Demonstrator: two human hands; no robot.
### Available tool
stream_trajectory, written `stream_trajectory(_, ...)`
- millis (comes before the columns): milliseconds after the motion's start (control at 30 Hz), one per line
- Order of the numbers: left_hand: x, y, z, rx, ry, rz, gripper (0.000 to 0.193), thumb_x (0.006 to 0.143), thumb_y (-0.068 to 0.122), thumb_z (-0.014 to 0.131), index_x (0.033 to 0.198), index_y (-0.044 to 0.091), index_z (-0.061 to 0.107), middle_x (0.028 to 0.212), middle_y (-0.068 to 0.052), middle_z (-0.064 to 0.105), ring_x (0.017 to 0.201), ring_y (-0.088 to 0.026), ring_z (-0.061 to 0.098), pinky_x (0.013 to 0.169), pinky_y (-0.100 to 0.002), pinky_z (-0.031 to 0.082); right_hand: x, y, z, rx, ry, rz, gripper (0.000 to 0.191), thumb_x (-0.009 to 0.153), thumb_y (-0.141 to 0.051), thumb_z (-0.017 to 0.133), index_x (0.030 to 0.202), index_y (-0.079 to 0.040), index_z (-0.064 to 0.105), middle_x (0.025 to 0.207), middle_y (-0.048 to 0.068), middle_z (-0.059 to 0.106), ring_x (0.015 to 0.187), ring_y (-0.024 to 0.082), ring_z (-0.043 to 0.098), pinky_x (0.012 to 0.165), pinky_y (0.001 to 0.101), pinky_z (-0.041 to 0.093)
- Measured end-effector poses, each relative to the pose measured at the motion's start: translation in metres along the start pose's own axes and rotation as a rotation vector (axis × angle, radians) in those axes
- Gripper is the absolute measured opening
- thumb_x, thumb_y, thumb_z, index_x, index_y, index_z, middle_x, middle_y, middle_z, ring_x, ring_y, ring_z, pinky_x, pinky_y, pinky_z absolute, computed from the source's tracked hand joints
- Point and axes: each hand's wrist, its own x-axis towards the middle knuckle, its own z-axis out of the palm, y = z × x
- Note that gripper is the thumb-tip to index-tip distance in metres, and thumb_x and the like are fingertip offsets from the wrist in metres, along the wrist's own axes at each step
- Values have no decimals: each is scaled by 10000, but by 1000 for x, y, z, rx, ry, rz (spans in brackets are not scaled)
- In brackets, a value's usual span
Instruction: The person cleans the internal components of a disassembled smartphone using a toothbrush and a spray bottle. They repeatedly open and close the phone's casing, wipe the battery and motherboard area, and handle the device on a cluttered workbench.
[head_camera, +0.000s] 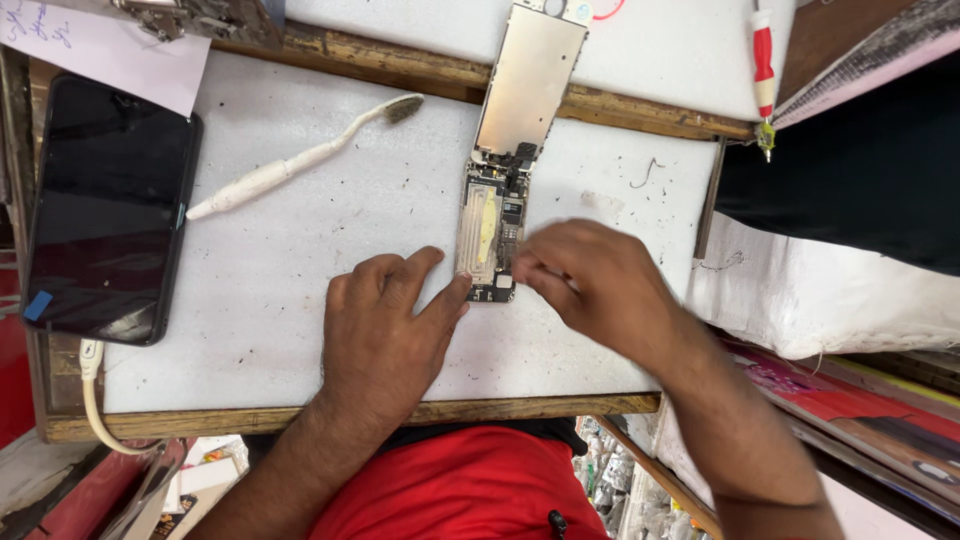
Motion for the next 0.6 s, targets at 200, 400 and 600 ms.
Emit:
stream_trajectory(200, 1, 2, -2, -17, 40, -11, 279, 881, 227, 778, 1153, 168, 783, 1281, -51, 638, 1083, -274, 565, 848, -444, 447, -42, -1, 39, 54, 129, -34, 125, 917, -75, 757, 1029, -123, 729, 1107, 33, 782, 1104, 187, 740, 959, 360, 601)
stream_trajectory(400, 2, 5, -7, -4, -6, -21, 300, 876, 231, 785, 1170, 171, 786, 1281, -51, 644, 1069, -273, 573, 844, -450, 437, -62, -18, 58, -100, 224, -20, 175, 859, -73, 784, 1027, -111, 750, 1219, 56, 752, 1222, 225, 660, 960, 370, 512)
stream_trajectory(600, -2, 2, -3, 21, -74, -12, 309, 896, 292, 790, 1185, 181, 787, 1275, -79, 646, 1052, -262, 567, 831, -451, 419, -65, -17, 65, -96, 277, -24, 194, 848, -57, 807, 1024, -118, 751, 1227, 37, 739, 1229, 216, 655, 952, 365, 500)
